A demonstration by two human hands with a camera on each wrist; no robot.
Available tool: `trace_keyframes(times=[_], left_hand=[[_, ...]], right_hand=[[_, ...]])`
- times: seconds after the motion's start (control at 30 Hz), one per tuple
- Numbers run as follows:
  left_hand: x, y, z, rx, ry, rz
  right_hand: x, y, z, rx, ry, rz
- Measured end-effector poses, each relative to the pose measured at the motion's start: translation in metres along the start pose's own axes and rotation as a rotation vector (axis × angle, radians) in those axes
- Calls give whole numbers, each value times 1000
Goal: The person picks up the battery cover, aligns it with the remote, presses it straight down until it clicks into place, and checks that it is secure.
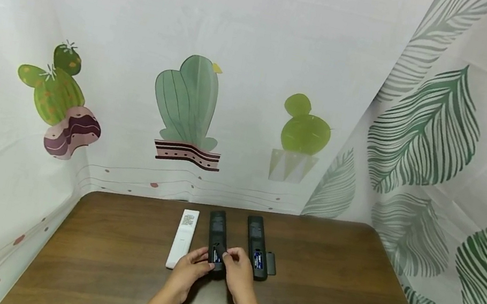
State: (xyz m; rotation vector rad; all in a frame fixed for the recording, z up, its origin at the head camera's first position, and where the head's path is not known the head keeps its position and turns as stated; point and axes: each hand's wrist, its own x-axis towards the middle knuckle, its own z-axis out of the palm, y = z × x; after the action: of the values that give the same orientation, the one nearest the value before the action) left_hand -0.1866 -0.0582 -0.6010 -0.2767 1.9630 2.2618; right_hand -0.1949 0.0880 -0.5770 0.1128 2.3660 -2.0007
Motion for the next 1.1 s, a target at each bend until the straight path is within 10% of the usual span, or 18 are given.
trace_keyframes(times=[1.1], left_hand=[[-10,2,-4,-166,-95,9]], right_hand=[[-12,0,1,162,93,15]])
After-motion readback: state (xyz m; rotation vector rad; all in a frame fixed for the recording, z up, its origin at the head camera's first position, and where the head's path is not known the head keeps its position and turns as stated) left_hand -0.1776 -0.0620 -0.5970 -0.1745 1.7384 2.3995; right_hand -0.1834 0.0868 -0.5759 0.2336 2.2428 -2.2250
